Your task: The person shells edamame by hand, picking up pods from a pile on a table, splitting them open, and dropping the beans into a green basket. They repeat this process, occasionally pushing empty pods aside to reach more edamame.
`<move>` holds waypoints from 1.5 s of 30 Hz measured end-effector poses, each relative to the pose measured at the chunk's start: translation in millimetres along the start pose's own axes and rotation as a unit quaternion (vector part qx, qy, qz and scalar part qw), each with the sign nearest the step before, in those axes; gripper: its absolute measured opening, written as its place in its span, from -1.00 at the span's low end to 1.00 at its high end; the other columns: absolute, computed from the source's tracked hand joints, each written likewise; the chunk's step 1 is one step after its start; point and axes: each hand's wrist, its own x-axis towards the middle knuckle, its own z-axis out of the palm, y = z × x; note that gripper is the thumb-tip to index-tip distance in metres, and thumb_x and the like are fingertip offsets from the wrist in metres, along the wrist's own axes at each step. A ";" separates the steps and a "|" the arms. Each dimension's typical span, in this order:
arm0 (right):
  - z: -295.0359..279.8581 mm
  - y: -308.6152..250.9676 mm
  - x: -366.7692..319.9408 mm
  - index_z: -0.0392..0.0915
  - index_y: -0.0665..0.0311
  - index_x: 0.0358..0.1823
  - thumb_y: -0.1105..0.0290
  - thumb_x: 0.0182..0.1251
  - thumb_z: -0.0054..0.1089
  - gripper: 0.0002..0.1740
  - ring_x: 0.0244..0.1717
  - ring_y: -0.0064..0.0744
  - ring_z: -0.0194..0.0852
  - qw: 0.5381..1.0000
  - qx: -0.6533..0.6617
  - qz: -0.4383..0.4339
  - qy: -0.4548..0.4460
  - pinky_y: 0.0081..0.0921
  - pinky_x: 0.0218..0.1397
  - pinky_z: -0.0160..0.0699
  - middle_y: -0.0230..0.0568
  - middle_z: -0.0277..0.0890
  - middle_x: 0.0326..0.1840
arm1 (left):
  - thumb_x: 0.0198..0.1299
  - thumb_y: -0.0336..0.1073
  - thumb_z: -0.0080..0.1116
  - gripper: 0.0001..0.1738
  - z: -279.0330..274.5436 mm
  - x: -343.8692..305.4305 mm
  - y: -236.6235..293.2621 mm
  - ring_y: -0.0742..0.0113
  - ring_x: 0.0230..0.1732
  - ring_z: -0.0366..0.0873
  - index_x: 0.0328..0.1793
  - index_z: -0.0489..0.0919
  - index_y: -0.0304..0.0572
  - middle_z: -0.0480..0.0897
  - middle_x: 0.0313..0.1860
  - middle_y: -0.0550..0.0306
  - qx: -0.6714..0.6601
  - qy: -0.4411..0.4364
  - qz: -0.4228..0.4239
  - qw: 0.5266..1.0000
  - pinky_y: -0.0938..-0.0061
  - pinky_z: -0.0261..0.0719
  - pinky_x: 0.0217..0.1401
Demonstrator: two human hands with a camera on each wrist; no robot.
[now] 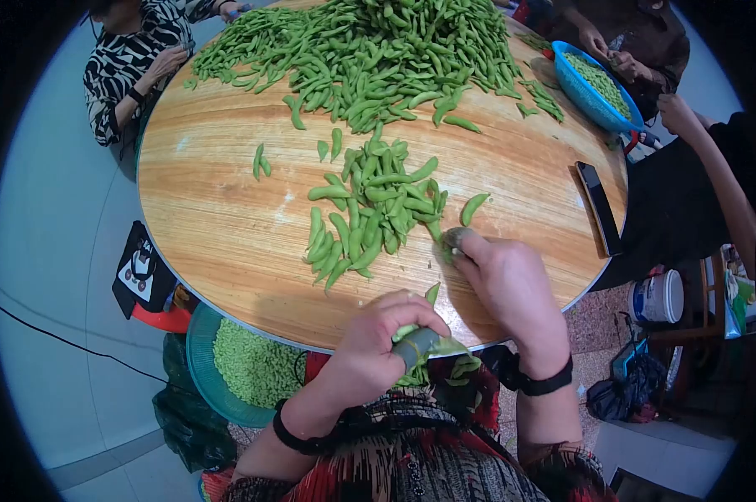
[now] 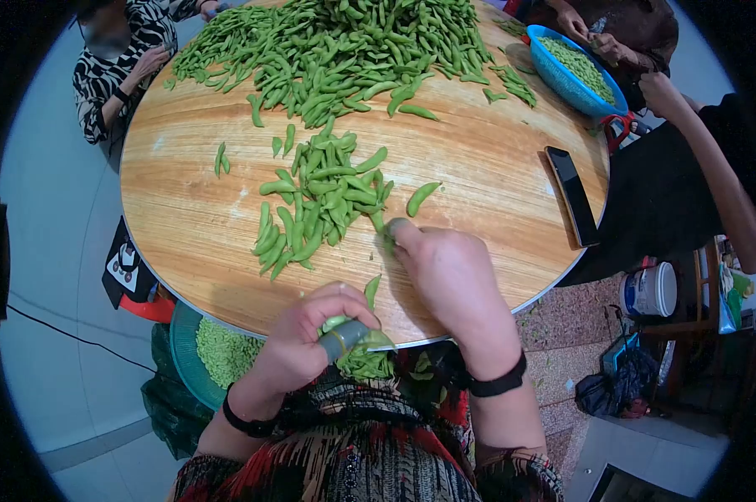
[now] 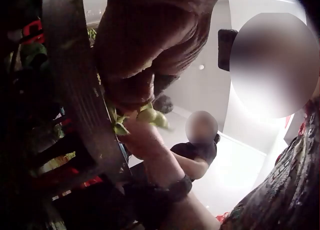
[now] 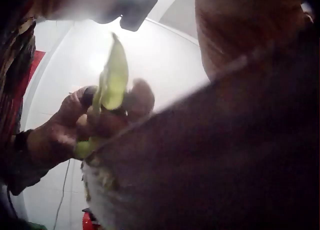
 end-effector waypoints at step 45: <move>3.5 -29.9 -20.6 0.39 0.31 -0.31 0.39 0.45 -0.15 -0.81 -0.64 -0.74 0.15 0.708 0.675 0.106 -0.177 -0.71 -0.60 0.15 -0.49 0.34 -0.57 | 0.02 -0.52 0.24 -0.85 -6.5 12.3 11.6 0.55 -0.34 0.49 -0.24 0.57 -0.27 0.59 -0.35 0.24 -0.066 0.213 0.052 0.973 0.66 0.43 -0.28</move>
